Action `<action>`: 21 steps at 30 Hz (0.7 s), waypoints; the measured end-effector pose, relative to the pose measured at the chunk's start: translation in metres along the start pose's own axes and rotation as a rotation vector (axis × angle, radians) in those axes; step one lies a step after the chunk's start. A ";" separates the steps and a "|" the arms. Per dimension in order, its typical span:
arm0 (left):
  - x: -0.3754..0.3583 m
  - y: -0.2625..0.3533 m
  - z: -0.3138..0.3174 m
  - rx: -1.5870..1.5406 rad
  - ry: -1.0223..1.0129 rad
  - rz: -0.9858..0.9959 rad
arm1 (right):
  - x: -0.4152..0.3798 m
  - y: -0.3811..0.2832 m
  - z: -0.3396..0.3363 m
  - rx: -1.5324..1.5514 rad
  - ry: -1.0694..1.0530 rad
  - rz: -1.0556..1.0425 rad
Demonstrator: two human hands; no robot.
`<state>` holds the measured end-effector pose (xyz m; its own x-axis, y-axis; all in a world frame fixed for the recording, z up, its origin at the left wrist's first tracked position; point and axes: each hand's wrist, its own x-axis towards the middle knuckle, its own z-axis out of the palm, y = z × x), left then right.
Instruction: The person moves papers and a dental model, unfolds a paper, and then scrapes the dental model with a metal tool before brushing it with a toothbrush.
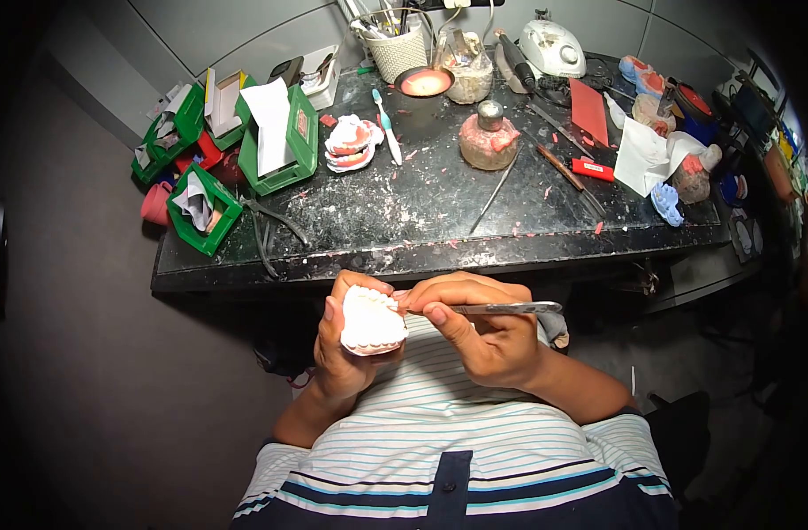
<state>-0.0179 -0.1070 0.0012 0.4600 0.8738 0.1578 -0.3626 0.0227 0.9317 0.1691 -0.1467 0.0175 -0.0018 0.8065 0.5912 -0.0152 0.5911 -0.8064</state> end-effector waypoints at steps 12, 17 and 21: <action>-0.001 0.003 0.000 -0.001 -0.018 -0.015 | -0.002 0.004 0.000 0.038 0.014 -0.029; -0.003 0.001 0.000 0.032 -0.018 0.009 | -0.001 0.004 0.000 0.058 0.014 -0.042; -0.001 0.003 0.004 0.097 -0.024 0.052 | 0.003 0.003 0.002 0.006 0.005 -0.048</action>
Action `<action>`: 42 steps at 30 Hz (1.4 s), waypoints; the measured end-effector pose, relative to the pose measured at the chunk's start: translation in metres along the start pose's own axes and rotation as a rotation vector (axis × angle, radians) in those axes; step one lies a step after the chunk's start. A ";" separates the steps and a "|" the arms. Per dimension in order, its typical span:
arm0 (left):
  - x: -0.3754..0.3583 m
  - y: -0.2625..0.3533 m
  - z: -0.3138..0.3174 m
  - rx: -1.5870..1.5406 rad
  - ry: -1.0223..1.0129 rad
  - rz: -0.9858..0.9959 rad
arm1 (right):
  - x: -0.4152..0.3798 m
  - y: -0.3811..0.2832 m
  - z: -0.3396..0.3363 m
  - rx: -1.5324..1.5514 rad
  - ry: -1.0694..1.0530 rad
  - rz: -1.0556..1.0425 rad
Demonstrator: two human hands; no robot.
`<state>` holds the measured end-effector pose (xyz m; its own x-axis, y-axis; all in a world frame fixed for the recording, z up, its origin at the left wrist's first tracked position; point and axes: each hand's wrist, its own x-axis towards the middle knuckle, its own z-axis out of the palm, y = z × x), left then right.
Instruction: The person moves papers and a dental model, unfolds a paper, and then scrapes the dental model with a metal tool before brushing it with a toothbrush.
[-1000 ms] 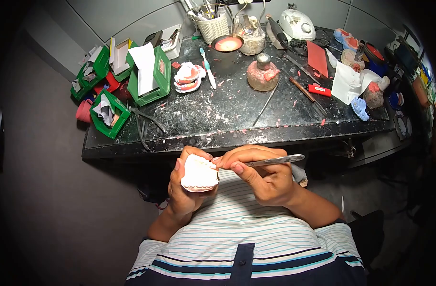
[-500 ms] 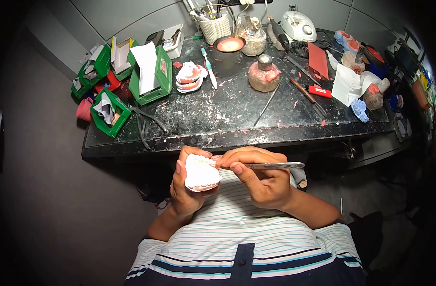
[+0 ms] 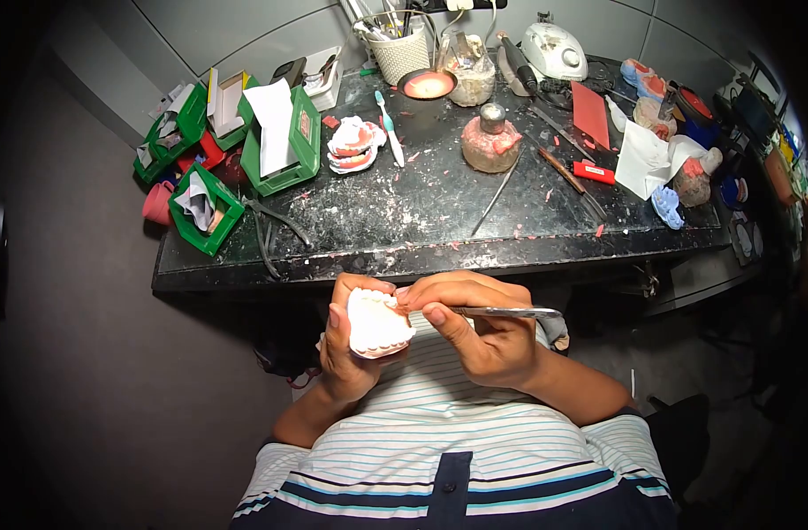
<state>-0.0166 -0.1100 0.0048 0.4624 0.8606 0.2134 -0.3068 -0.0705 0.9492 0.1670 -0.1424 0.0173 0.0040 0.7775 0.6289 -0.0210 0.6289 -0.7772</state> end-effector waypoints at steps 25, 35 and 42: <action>-0.008 -0.012 0.003 -0.025 -0.015 0.053 | -0.006 0.008 0.004 -0.132 0.046 -0.058; 0.029 -0.011 -0.004 -0.061 0.189 0.176 | -0.002 0.012 -0.003 0.028 0.272 0.308; 0.048 -0.023 -0.004 -0.103 0.160 0.123 | 0.041 0.019 -0.040 0.197 0.344 0.637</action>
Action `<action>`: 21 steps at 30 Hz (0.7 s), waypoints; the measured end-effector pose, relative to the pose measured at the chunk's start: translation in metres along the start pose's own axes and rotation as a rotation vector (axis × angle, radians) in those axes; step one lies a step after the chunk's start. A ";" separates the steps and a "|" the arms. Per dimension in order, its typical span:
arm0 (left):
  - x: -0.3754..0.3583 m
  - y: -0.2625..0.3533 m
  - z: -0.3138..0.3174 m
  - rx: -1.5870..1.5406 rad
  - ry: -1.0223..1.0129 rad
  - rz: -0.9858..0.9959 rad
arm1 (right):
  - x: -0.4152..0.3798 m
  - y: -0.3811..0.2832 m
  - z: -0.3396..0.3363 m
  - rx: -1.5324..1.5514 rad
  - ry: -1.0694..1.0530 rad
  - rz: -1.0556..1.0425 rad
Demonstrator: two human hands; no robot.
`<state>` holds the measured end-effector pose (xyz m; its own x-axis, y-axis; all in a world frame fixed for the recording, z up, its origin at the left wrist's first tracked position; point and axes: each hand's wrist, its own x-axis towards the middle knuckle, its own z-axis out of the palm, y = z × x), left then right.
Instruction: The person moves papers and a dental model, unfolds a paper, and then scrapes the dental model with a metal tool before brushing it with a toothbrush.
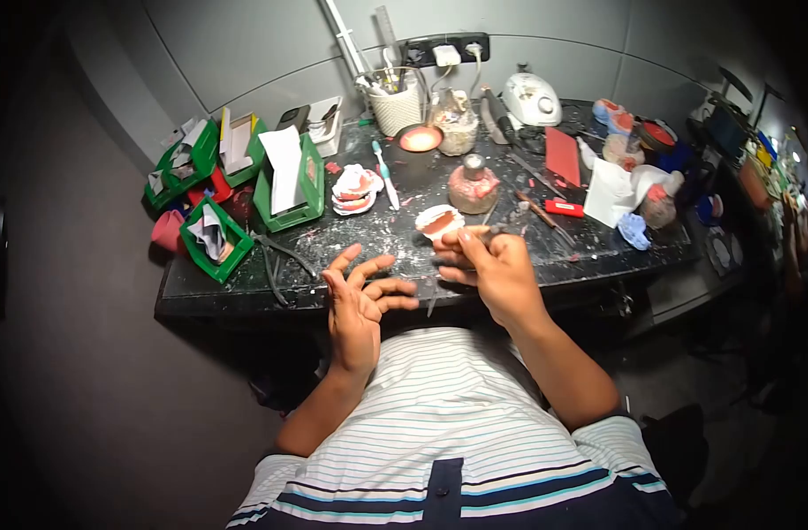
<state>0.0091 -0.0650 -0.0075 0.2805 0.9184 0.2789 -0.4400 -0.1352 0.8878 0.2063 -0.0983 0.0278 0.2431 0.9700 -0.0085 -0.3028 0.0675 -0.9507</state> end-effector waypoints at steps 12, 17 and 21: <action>0.005 -0.008 -0.010 0.045 -0.160 0.011 | 0.014 0.000 -0.018 0.071 0.015 -0.161; -0.002 0.001 -0.018 0.036 -0.113 0.137 | 0.005 -0.015 -0.030 0.032 0.024 -0.198; -0.016 0.023 -0.036 0.193 -0.111 0.193 | -0.003 -0.022 -0.043 -0.012 0.038 -0.236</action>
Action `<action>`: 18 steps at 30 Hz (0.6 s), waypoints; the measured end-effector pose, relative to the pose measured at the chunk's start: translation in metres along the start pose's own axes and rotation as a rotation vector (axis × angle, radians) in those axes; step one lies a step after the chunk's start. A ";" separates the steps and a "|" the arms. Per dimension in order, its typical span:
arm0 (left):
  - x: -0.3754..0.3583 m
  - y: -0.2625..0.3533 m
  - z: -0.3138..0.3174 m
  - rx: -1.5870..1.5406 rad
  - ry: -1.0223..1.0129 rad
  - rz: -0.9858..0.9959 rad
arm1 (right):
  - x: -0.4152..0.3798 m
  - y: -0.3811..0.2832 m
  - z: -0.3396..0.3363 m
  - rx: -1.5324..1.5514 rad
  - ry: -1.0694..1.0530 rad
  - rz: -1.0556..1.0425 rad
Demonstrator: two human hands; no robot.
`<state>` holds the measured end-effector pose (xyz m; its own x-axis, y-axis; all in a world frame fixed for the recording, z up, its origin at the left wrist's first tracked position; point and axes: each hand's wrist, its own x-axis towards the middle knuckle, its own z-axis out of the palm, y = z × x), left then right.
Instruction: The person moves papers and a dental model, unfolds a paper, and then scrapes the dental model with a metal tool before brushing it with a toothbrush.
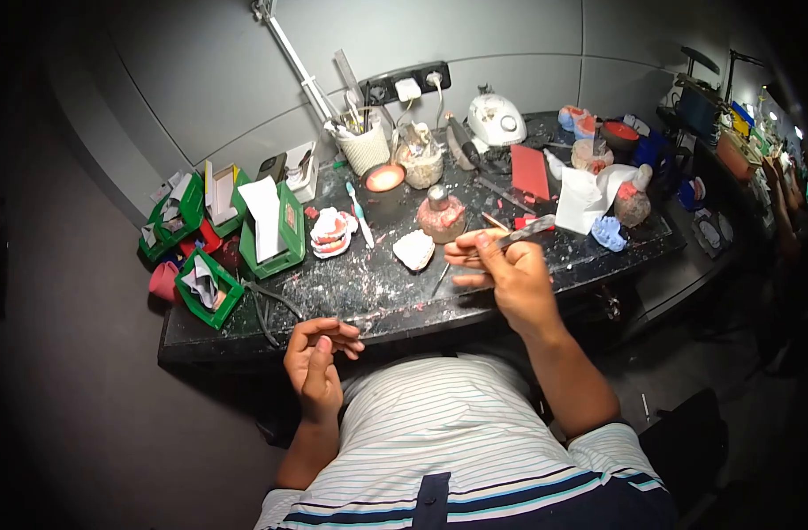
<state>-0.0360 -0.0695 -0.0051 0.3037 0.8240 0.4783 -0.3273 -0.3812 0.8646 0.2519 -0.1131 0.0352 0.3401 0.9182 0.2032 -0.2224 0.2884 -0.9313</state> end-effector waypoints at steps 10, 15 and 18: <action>-0.009 0.015 -0.023 0.683 -0.365 -0.146 | -0.033 -0.015 -0.031 -0.198 -0.145 0.010; -0.007 -0.018 -0.026 0.893 -0.630 -0.004 | -0.039 0.001 -0.040 -0.192 -0.184 0.063; 0.004 -0.029 -0.022 1.164 -0.847 0.107 | -0.042 0.006 -0.038 -0.219 -0.205 0.069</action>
<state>-0.0453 -0.0458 -0.0313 0.8897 0.4359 0.1359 0.3939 -0.8833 0.2544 0.2713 -0.1608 0.0096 0.1344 0.9756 0.1736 -0.0281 0.1789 -0.9835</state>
